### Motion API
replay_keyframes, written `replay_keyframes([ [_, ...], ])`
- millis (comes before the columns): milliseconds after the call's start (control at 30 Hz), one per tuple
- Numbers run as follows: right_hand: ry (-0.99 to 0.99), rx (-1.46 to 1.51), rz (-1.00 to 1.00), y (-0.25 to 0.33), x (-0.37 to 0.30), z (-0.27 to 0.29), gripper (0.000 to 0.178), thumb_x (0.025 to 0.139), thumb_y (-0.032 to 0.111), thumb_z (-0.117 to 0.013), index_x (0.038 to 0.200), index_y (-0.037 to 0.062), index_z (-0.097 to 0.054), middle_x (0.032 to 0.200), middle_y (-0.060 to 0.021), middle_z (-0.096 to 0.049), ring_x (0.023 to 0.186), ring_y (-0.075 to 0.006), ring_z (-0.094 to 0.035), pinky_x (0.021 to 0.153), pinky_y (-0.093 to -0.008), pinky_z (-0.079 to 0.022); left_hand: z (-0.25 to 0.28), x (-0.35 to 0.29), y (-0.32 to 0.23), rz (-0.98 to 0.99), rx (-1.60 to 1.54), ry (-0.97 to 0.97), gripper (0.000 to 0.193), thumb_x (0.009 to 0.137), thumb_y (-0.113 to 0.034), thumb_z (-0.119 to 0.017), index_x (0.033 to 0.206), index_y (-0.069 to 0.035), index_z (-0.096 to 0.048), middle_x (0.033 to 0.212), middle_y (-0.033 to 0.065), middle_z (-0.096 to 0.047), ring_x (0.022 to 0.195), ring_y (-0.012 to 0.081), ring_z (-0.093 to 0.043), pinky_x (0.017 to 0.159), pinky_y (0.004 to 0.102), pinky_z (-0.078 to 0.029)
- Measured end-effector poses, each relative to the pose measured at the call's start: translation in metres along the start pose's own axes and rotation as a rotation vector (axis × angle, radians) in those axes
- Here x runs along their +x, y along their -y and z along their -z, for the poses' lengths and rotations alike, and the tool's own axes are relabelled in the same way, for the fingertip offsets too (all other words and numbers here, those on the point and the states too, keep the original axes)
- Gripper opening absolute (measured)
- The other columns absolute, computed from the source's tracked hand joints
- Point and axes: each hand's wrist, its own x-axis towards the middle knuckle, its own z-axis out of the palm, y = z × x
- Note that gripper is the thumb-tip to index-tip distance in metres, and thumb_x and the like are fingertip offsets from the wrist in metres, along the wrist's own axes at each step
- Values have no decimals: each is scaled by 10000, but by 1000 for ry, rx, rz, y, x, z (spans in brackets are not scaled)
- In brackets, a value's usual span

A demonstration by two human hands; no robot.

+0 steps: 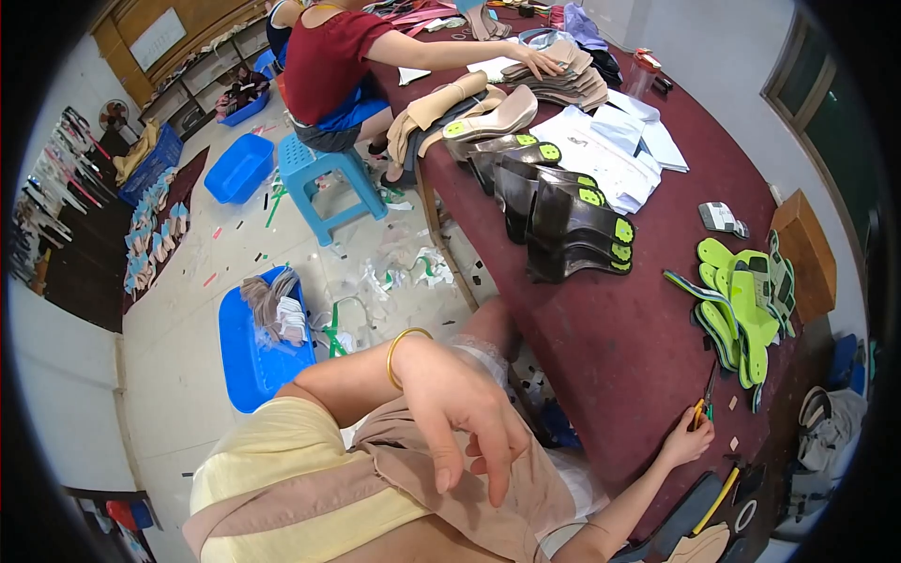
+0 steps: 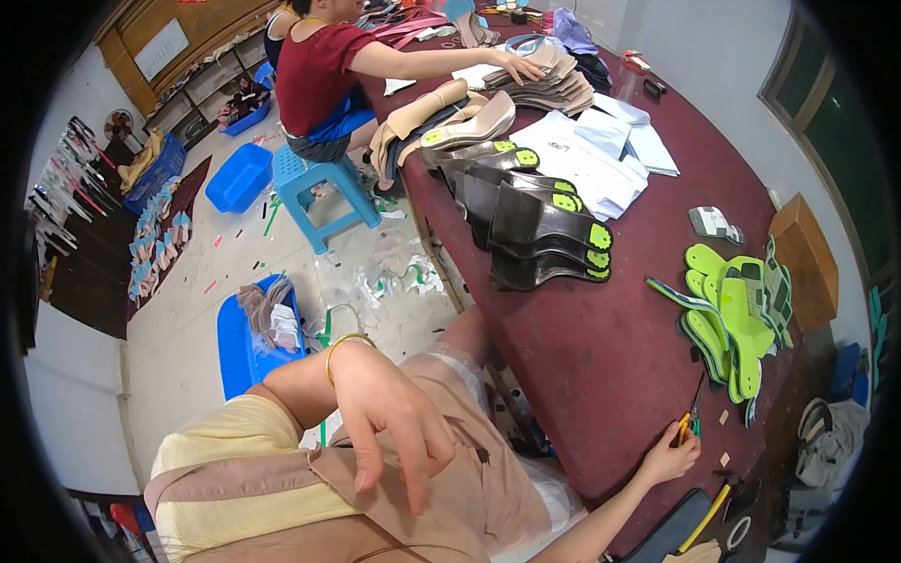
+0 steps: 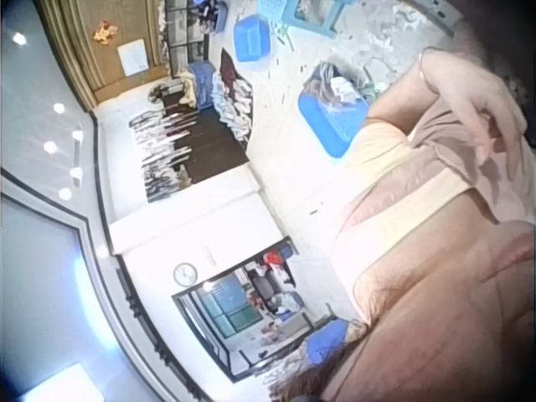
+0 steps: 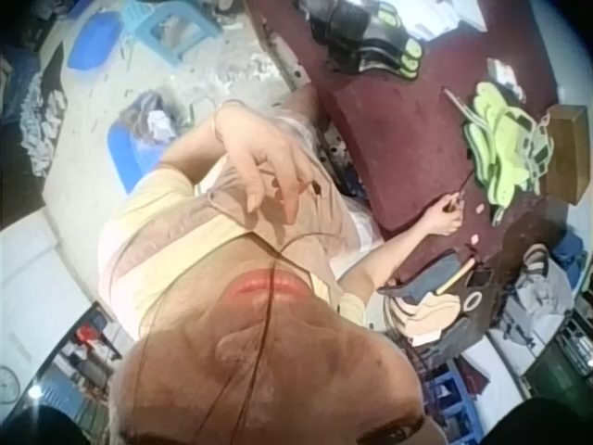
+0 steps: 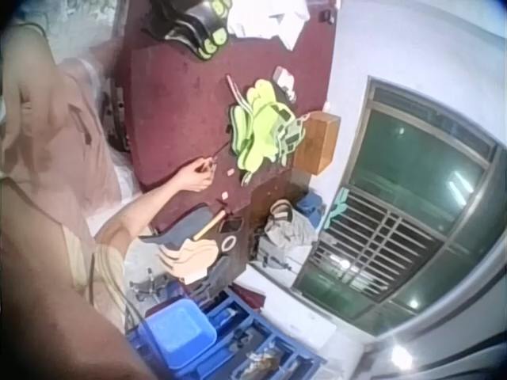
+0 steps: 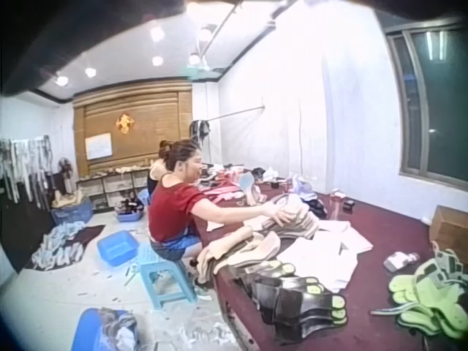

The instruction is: Assembling shoe components by trimming and attaching green insoles to brown leather shoe uppers.

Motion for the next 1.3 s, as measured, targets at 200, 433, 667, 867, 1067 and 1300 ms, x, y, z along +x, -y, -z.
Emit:
replay_keyframes([
  [200, -7, 5, 0, 3, -1, 3, 452, 819, 519, -548, 1031, 122, -600, 1125, -64, -540, 996, -285, -529, 818, -453, -419, -1, 0, 1, 21, -10, -8, 449, 817, -373, -658, 1101, -28, -618, 806, 42, -524, 696, 160, -501, 600, 282, -422],
  [433, -20, -3, -1, 3, -3, 4, 449, 821, 514, -549, 1037, 123, -601, 1125, -64, -540, 993, -285, -530, 816, -448, -423, -1, 1, 4, 13, -20, -12, 460, 823, -376, -651, 1111, -19, -608, 811, 46, -525, 701, 161, -500, 608, 280, -422],
  [667, 5, 33, 0, 5, -2, 5, 435, 825, 486, -559, 1035, 107, -605, 1140, -63, -528, 1022, -288, -518, 820, -468, -411, 0, 1, 6, 7, -22, -12, 464, 826, -380, -646, 1115, -19, -606, 818, 51, -528, 698, 161, -502, 609, 280, -423],
  [867, 4, 37, -2, 4, -2, 6, 434, 827, 482, -558, 1034, 103, -605, 1137, -67, -528, 1016, -288, -519, 818, -473, -409, 1, 2, 8, 15, -26, -10, 469, 822, -381, -650, 1122, -23, -604, 827, 55, -534, 698, 161, -505, 611, 278, -427],
  [1067, -12, 47, 16, 3, -1, 5, 426, 826, 472, -565, 1031, 101, -605, 1129, -74, -531, 1007, -290, -521, 812, -471, -410, 2, 2, 10, 14, -33, -12, 467, 818, -370, -659, 1129, -27, -602, 831, 57, -535, 696, 161, -503, 609, 277, -427],
  [1300, -6, 41, 10, 5, -3, 6, 422, 826, 469, -566, 1032, 103, -605, 1131, -64, -531, 997, -291, -527, 805, -468, -413, 1, 0, 12, 19, -35, -22, 476, 819, -368, -658, 1141, -22, -593, 832, 64, -536, 688, 160, -507, 601, 279, -428],
])
